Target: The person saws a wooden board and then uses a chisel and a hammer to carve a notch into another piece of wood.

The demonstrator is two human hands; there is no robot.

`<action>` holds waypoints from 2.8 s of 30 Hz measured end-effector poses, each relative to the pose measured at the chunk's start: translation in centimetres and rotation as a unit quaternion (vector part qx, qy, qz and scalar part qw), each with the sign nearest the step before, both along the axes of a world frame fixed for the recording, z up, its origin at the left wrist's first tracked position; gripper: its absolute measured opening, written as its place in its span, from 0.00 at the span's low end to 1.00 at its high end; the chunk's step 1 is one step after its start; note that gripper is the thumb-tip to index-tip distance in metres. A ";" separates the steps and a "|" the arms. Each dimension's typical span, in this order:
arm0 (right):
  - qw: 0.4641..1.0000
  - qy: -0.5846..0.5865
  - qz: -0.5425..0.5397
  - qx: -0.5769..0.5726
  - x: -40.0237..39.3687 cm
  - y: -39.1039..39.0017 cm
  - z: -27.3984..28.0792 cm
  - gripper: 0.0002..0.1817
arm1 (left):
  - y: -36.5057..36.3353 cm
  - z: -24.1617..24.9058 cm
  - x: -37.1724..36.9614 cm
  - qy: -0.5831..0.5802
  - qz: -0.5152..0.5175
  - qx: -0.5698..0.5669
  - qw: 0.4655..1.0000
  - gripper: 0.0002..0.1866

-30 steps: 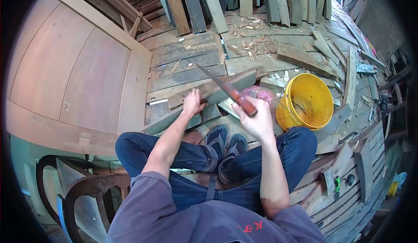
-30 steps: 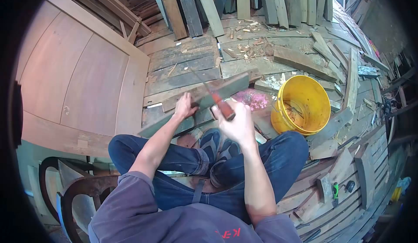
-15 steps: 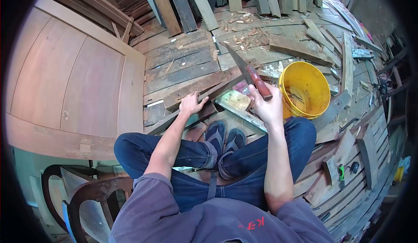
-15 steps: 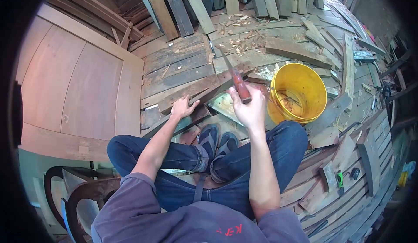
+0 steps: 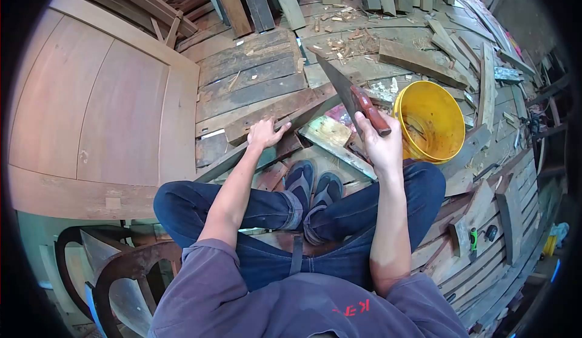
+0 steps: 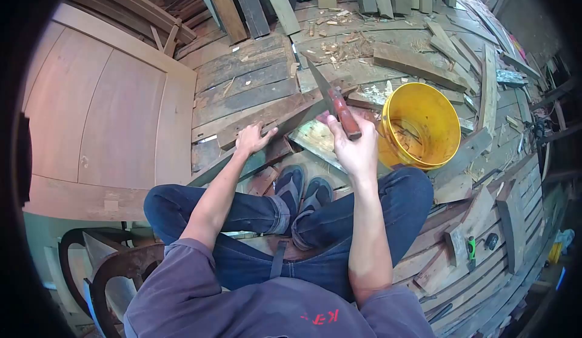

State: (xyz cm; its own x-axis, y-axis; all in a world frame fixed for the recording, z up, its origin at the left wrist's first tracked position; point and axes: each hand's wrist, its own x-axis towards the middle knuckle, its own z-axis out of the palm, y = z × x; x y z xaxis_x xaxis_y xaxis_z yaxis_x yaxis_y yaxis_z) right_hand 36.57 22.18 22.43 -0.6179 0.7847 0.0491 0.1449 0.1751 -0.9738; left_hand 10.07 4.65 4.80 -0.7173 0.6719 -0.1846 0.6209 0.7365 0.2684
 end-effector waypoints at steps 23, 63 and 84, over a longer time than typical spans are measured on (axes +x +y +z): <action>0.961 0.167 -0.020 -0.217 0.3 0.1 0.6 0.10 | -0.2 0.4 0.1 -0.008 0.001 -0.030 1.000 0.42; 0.960 0.124 -0.018 -0.250 -0.2 -0.3 0.5 0.11 | -0.3 0.0 -0.2 0.008 -0.022 -0.021 1.000 0.43; 0.981 -0.069 -0.041 0.176 0.0 0.3 0.2 0.13 | -0.2 -2.7 -5.9 0.275 -0.072 0.028 0.958 0.45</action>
